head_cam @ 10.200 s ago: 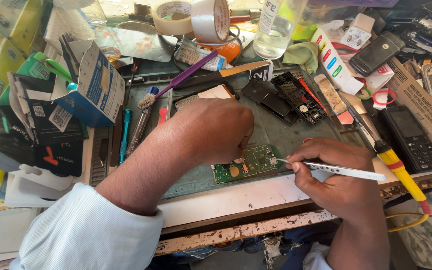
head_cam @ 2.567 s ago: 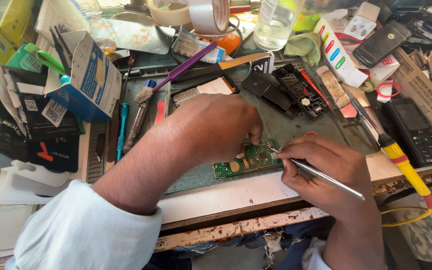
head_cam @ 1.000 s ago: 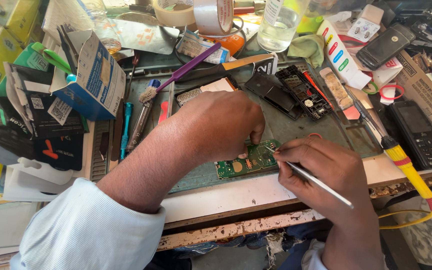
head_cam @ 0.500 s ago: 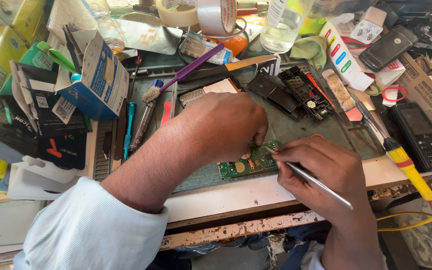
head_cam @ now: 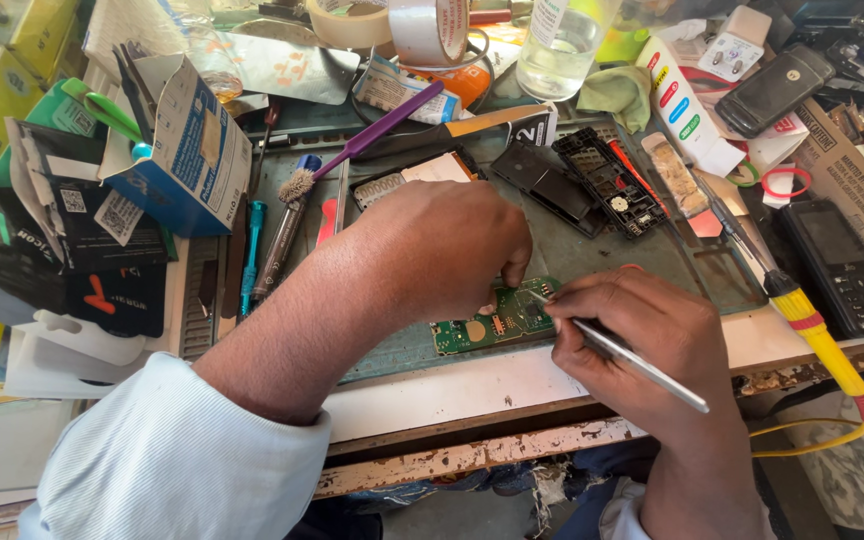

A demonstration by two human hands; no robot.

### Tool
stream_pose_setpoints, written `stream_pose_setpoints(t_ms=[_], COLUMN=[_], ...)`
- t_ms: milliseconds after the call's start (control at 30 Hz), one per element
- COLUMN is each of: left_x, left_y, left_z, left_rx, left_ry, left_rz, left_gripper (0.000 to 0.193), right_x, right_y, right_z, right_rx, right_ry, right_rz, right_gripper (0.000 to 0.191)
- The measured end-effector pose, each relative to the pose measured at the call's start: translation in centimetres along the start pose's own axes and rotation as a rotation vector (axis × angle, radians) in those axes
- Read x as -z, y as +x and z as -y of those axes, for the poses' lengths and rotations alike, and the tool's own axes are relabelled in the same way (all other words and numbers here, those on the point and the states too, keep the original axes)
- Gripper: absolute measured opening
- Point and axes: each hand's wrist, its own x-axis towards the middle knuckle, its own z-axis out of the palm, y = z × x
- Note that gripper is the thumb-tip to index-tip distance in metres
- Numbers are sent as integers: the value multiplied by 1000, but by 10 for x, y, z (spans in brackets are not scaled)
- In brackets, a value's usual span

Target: The person cleans a green circuit board using a purple tool and then uses tweezers to manipulate a small component on the board.

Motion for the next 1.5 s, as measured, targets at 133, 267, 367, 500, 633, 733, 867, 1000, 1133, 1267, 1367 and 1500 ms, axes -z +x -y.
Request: stream_pose_setpoints(t_ms=[133, 267, 367, 500, 633, 733, 867, 1000, 1133, 1267, 1367, 1500], left_x=[-1, -3, -3, -2, -2, -2, -3, -3, -3, -3, -3, -2], left_y=[1, 2, 1, 1, 1, 1, 1, 2, 1, 1, 0, 0], left_z=[1, 1, 2, 2, 1, 1, 1, 2, 2, 2, 2, 2], left_rx=[-17, -23, -26, -46, -2, -17, -35, -18, -36, -29, -29, -21], left_ry=[0, 10, 4, -4, -3, -4, 7, 8, -1, 1, 6, -4], left_rz=[-12, -17, -19, -48, -1, -21, -38, -1, -35, -26, -28, -9], left_gripper=[24, 25, 24, 24, 24, 24, 24, 24, 24, 23, 24, 24], right_x=[0, 1, 0, 0, 1, 1, 1, 1, 1, 1, 0, 1], right_y=[0, 0, -1, -1, -1, -1, 0, 0, -1, -1, -1, -1], right_z=[0, 0, 0, 0, -1, 0, 1, 0, 0, -1, -2, -2], right_rx=[-37, 34, -46, -57, -21, -88, -95, -33, -117, -35, -34, -110], right_ry=[-5, -11, -5, 8, 41, 27, 27, 29, 55, 51, 48, 57], right_rz=[-16, 22, -11, -8, 11, 1, 1, 11, -13, 14, 6, -1], right_gripper=[16, 17, 16, 17, 18, 17, 15, 18, 17, 18, 17, 17])
